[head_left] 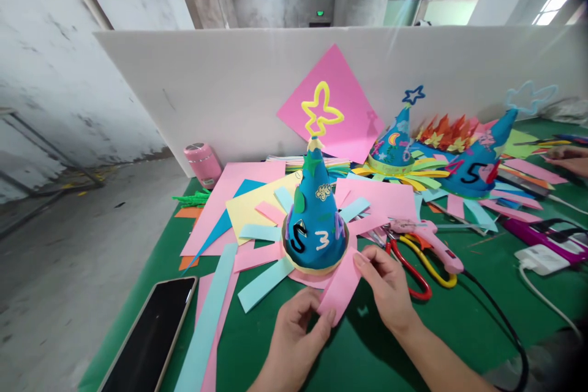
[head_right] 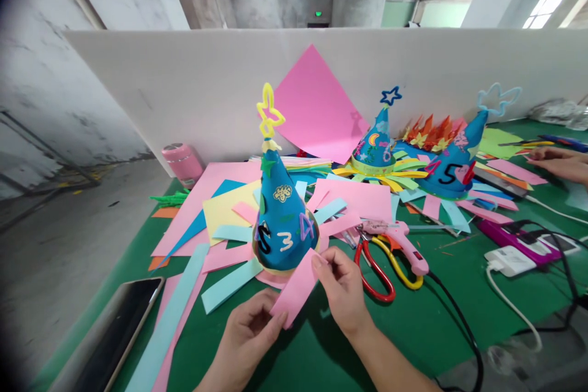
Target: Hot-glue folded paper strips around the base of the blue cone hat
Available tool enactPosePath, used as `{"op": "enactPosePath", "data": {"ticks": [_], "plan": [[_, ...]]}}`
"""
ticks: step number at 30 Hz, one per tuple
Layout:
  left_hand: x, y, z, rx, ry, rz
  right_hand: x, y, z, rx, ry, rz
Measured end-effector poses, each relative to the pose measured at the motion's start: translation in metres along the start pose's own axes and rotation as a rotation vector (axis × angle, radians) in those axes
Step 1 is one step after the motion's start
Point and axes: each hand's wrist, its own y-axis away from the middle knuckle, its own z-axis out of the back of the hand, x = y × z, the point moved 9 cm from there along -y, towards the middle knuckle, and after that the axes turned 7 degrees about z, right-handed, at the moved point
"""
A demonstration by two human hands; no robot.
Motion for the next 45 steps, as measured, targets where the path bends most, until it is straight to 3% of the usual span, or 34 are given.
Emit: {"op": "enactPosePath", "data": {"ticks": [3, 6, 9, 13, 16, 24, 32, 45], "plan": [[0.011, 0.001, 0.004, -0.042, 0.085, 0.055, 0.004, 0.001, 0.001, 0.002, 0.021, 0.035], [0.007, 0.002, 0.012, -0.106, -0.01, -0.027, 0.008, 0.005, -0.004, 0.047, 0.031, 0.056], [0.002, 0.002, 0.01, -0.067, -0.114, -0.049, 0.011, 0.012, -0.014, 0.119, 0.025, 0.06], [0.006, 0.0, 0.003, -0.012, -0.103, 0.084, 0.007, 0.017, -0.024, 0.181, 0.042, 0.019], [0.012, -0.002, -0.003, 0.032, -0.071, 0.177, 0.004, 0.016, -0.023, 0.166, 0.056, -0.004], [0.02, 0.0, -0.009, 0.1, 0.008, 0.259, 0.004, 0.011, -0.016, 0.095, 0.055, -0.029], [0.023, 0.0, -0.007, 0.088, -0.012, 0.301, -0.005, 0.009, 0.0, -0.024, 0.035, -0.068], [0.029, 0.001, -0.007, 0.116, -0.045, 0.305, -0.01, 0.009, 0.01, -0.102, -0.006, -0.066]]}}
